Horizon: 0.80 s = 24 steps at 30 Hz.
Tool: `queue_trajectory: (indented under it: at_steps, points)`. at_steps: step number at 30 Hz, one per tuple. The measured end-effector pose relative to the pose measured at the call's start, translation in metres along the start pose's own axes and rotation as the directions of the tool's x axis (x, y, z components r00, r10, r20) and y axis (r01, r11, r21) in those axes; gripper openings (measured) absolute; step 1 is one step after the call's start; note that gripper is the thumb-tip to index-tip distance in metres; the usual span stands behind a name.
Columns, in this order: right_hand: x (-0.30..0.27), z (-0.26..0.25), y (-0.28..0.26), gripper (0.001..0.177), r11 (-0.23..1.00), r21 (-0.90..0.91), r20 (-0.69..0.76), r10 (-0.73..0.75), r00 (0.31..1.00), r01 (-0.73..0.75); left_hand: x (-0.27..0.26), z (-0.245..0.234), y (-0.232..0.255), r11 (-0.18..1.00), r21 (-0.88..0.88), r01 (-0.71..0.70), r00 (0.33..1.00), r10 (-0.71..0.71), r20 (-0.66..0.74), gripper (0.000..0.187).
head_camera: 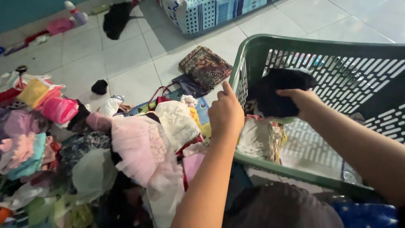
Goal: Sorting through a pile of clothes and placing them into a laundry basket.
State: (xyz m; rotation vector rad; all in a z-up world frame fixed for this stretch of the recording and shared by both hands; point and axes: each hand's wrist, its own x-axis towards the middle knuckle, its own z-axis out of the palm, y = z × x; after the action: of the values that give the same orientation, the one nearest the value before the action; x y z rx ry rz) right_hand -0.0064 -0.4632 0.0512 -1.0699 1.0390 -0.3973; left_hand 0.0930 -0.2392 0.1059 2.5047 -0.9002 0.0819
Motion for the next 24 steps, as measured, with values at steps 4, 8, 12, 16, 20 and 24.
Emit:
queue_trajectory:
  at_steps: [4,8,12,16,20,24]
  points:
    - [0.038,0.025,0.020,0.051,0.999,0.034,0.058,-0.003,0.998,0.001,0.003,-0.003,-0.001,1.000,-0.010,0.007,1.000,-0.007,0.019,0.045]
    - [0.116,0.013,0.074,0.061,0.989,-0.123,0.050,-0.075,0.996,0.081,0.005,-0.008,0.002,0.998,-0.061,0.032,0.997,-0.027,0.067,0.048]
    - [0.115,0.015,0.084,0.106,0.727,-0.682,-0.150,-0.247,0.957,0.080,0.003,-0.018,0.007,0.999,-0.035,0.026,0.995,-0.022,0.097,0.051]
    - [0.060,0.035,0.067,0.111,0.139,-0.968,0.064,-0.672,0.737,0.210,0.005,-0.011,0.004,0.998,-0.067,-0.002,0.997,0.007,0.075,0.058]
    - [0.051,0.050,0.071,0.085,-0.317,-0.860,0.510,-0.530,0.678,0.399,0.005,-0.016,0.003,0.997,-0.073,0.024,0.994,-0.016,0.112,0.065]
    - [0.062,0.061,0.071,0.094,-0.161,-0.896,0.441,-0.212,0.872,0.414,0.003,-0.014,0.002,0.997,-0.080,-0.002,0.994,0.011,0.107,0.073]
